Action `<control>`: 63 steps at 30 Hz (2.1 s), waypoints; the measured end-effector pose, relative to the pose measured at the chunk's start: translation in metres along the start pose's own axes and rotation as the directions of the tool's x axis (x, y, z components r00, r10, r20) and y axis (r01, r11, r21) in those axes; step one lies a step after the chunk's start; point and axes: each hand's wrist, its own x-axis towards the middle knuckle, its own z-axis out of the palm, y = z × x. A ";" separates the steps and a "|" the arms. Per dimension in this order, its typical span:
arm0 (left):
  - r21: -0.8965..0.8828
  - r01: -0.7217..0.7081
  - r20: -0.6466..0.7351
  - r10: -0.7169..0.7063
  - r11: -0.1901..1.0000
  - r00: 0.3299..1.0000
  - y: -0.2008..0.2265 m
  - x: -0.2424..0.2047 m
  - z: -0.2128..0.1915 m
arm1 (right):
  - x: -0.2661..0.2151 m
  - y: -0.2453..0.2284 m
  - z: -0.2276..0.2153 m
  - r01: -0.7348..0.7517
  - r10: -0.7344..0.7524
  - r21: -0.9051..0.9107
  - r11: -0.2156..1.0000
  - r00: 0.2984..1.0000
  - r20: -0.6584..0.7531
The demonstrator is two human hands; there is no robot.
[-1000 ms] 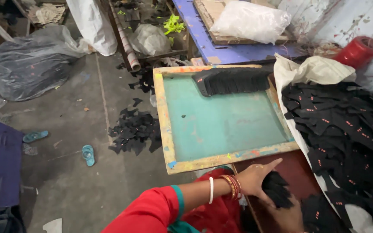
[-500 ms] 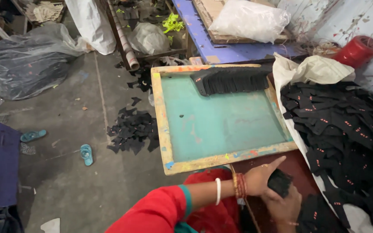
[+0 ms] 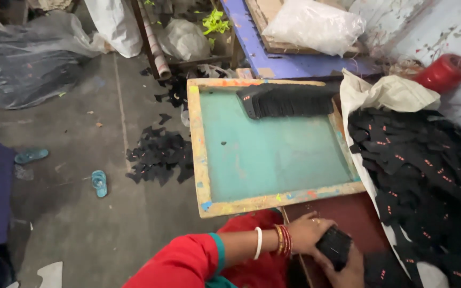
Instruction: The person sorts a pile of black fabric pieces with orange text on a wooden table. They pick up pieces, align them, and place them into a stack on a teal tray to the left.
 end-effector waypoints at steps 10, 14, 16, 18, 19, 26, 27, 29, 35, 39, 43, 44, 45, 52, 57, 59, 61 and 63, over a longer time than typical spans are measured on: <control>0.043 -0.031 0.030 0.029 0.999 0.999 0.000 0.003 0.006 | 0.001 -0.040 -0.024 0.168 -0.168 0.057 0.984 0.986 -0.004; 0.013 -0.021 0.083 0.020 1.000 0.996 0.016 -0.004 -0.020 | 0.001 -0.088 -0.042 0.203 -0.206 0.099 0.974 0.978 0.023; 0.057 0.038 0.132 -0.045 0.998 0.990 0.022 -0.006 -0.028 | -0.015 -0.042 -0.025 -0.007 -0.018 0.166 0.986 0.989 0.149; 0.091 0.053 0.128 -0.065 0.994 0.990 0.037 -0.002 -0.058 | -0.006 -0.043 -0.026 -0.074 0.050 0.154 0.985 0.987 0.152; 0.130 0.069 0.125 -0.085 0.989 0.989 0.043 -0.001 -0.073 | -0.002 -0.043 -0.026 -0.138 0.116 0.147 0.979 0.981 0.153; 0.000 0.008 -0.024 -0.008 1.000 1.000 -0.023 -0.016 -0.258 | 0.134 -0.263 0.004 -0.013 -0.008 0.154 0.988 0.990 0.139; 0.004 0.000 0.054 0.000 1.000 0.999 -0.052 -0.018 -0.285 | 0.153 -0.285 0.021 -0.022 -0.007 0.195 0.980 0.989 0.145; 0.007 -0.009 0.135 0.008 1.000 0.991 -0.102 -0.018 -0.337 | 0.194 -0.314 0.063 -0.033 -0.004 0.238 0.971 0.989 0.151; -0.167 0.317 0.199 -0.283 0.934 0.938 -0.219 0.009 -0.423 | 0.309 -0.339 0.189 0.100 -0.090 0.118 0.988 0.992 -0.088; -0.071 0.263 0.032 -0.262 0.962 0.965 -0.294 0.023 -0.411 | 0.341 -0.355 0.215 -0.141 0.144 0.051 0.989 0.987 -0.071; -0.078 0.155 -0.239 -0.170 0.985 0.956 -0.289 0.025 -0.376 | 0.350 -0.331 0.246 -0.261 0.247 -0.069 0.963 0.955 -0.163; -0.081 0.152 -0.233 -0.167 0.985 0.958 -0.287 0.029 -0.369 | 0.351 -0.324 0.255 -0.267 0.253 -0.070 0.961 0.953 -0.167; -0.035 0.186 -0.322 -0.187 0.982 0.928 -0.285 0.032 -0.361 | 0.351 -0.317 0.264 -0.222 0.198 -0.089 0.971 0.955 -0.221; 0.115 0.309 -0.417 -0.237 0.944 0.877 -0.292 0.042 -0.338 | 0.302 -0.296 0.228 0.088 -0.098 -0.057 0.995 0.969 -0.225; 0.238 0.355 -0.408 -0.239 0.904 0.881 -0.260 0.059 -0.345 | 0.190 -0.288 0.119 0.048 -0.050 0.053 0.997 0.998 0.047; 0.266 0.377 -0.405 -0.252 0.887 0.879 -0.249 0.066 -0.348 | 0.152 -0.280 0.099 0.140 -0.150 0.107 0.984 0.984 0.093; 0.373 0.502 -0.378 -0.366 0.781 0.850 -0.235 0.071 -0.352 | 0.121 -0.279 0.081 0.258 -0.288 0.178 0.950 0.942 0.171; 0.425 0.523 -0.394 -0.369 0.738 0.842 -0.250 0.068 -0.349 | 0.101 -0.270 0.069 0.264 -0.294 0.183 0.947 0.942 0.161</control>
